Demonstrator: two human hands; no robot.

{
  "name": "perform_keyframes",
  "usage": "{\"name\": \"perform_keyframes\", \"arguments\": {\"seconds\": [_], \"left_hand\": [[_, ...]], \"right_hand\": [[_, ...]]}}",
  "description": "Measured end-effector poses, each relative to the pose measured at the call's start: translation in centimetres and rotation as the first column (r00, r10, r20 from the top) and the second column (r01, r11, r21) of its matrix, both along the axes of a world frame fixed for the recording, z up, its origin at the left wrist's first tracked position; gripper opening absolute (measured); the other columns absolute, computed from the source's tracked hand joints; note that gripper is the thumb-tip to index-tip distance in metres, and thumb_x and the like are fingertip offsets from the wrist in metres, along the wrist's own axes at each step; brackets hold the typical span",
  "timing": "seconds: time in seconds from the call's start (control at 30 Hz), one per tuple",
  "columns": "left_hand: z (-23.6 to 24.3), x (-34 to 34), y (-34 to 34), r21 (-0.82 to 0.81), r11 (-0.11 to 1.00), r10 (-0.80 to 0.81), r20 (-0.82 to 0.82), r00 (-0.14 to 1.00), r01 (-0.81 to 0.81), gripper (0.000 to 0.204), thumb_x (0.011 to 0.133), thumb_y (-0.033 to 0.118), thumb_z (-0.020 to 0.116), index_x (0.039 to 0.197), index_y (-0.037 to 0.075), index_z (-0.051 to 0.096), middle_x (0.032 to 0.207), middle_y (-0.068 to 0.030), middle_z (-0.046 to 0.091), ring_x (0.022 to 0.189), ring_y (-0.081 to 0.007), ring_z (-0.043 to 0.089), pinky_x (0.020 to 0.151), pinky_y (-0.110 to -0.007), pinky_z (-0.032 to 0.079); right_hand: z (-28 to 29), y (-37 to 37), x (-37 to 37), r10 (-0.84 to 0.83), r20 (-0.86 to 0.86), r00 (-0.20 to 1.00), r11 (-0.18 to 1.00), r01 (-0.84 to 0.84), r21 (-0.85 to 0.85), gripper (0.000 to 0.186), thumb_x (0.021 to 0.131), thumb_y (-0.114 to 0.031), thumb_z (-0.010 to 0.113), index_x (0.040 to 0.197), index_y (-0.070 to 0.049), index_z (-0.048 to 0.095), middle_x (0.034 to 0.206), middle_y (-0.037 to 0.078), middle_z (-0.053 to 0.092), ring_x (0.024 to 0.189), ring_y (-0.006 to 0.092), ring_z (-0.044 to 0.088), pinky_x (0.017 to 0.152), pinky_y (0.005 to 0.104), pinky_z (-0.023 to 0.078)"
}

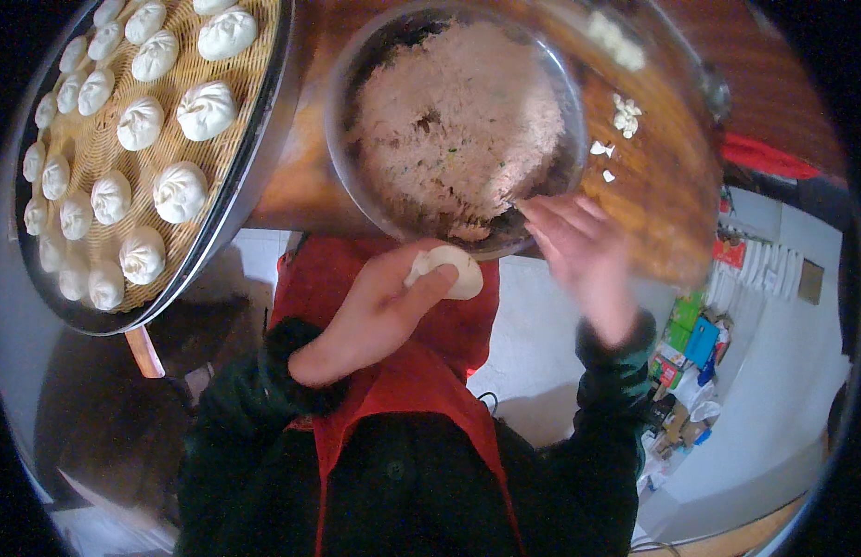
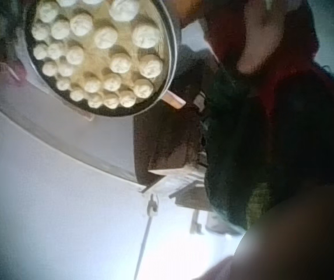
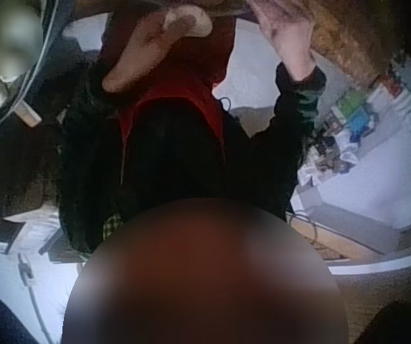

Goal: The person fills round dough wrappers with a meat mixture, pleats and seals them into buns, and places them on a bamboo steamer tray. The person then moves the tray to a steamer, closes the lid, and walks to another area with ingredient bowls.

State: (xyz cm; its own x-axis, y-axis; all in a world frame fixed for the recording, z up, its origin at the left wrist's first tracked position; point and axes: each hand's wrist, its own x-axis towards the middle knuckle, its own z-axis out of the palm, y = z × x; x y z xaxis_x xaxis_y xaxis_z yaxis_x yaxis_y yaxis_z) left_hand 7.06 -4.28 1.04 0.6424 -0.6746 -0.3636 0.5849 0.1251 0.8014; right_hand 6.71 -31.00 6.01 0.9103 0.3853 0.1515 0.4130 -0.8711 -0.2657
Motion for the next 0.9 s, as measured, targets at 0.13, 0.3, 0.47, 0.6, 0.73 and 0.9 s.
{"name": "perform_keyframes", "arguments": {"seconds": [0.13,0.3,0.47,0.6,0.73,0.9], "left_hand": [[0.0,0.1,0.5,-0.019,1.0,0.009,-0.034,0.999,-0.01,0.024,0.106,0.016,0.058,0.121,-0.001,0.066,0.11,-0.0052,0.072,0.103,-0.0121,0.064,0.092,-0.029,0.051],[0.0,0.0,1.2,-0.02,1.0,-0.006,-0.053,0.999,0.005,0.023,0.106,0.016,0.058,0.121,-0.001,0.066,0.111,-0.0057,0.072,0.104,-0.0124,0.065,0.093,-0.029,0.051],[-0.3,0.2,1.3,-0.064,0.998,-0.019,-0.065,0.998,0.015,0.023,0.106,0.016,0.059,0.12,0.0,0.067,0.11,-0.0055,0.072,0.104,-0.0127,0.065,0.093,-0.03,0.051],[-0.9,0.6,1.3,-0.037,0.999,-0.037,-0.068,0.997,0.034,0.023,0.106,0.016,0.059,0.12,0.0,0.067,0.11,-0.005,0.072,0.103,-0.012,0.065,0.093,-0.029,0.051],[-1.8,1.0,1.1,-0.056,0.997,-0.061,-0.046,0.997,0.058,0.023,0.105,0.015,0.06,0.121,0.0,0.067,0.109,-0.0051,0.072,0.102,-0.0117,0.064,0.092,-0.029,0.051],[-2.5,1.5,1.1,-0.05,0.987,-0.155,-0.021,0.988,0.154,0.025,0.104,0.015,0.061,0.122,-0.001,0.066,0.109,-0.007,0.073,0.102,-0.0125,0.065,0.092,-0.03,0.052]], "right_hand": [[0.2,0.8,-0.6,0.079,0.042,0.996,0.988,-0.073,-0.138,0.037,0.08,-0.005,0.079,0.116,-0.013,0.076,0.104,0.004,0.075,0.09,0.0236,0.071,0.075,0.0354,0.059],[0.0,2.1,-1.5,0.039,0.053,0.998,0.991,-0.031,-0.13,0.036,0.072,-0.003,0.079,0.108,-0.007,0.077,0.106,0.007,0.075,0.091,0.0236,0.071,0.077,0.0335,0.061],[-0.4,2.0,-1.8,-0.104,0.033,0.994,0.994,0.105,-0.029,0.032,0.077,-0.003,0.081,0.108,-0.007,0.077,0.102,0.008,0.076,0.088,0.0252,0.072,0.079,0.0359,0.061],[-1.2,1.9,-1.7,-0.138,-0.002,0.99,0.989,0.138,0.061,0.029,0.079,-0.003,0.08,0.108,-0.007,0.078,0.102,0.008,0.076,0.089,0.0267,0.072,0.08,0.0375,0.06],[-3.1,2.9,-1.5,-0.078,-0.093,0.993,0.994,0.085,0.072,0.025,0.082,-0.003,0.077,0.106,-0.008,0.078,0.103,0.009,0.077,0.091,0.027,0.073,0.08,0.0372,0.06],[-3.4,3.6,-1.0,-0.223,-0.008,0.975,0.965,0.222,0.139,0.023,0.083,-0.003,0.075,0.105,-0.008,0.078,0.103,0.01,0.077,0.092,0.0273,0.074,0.083,0.0381,0.06]]}}
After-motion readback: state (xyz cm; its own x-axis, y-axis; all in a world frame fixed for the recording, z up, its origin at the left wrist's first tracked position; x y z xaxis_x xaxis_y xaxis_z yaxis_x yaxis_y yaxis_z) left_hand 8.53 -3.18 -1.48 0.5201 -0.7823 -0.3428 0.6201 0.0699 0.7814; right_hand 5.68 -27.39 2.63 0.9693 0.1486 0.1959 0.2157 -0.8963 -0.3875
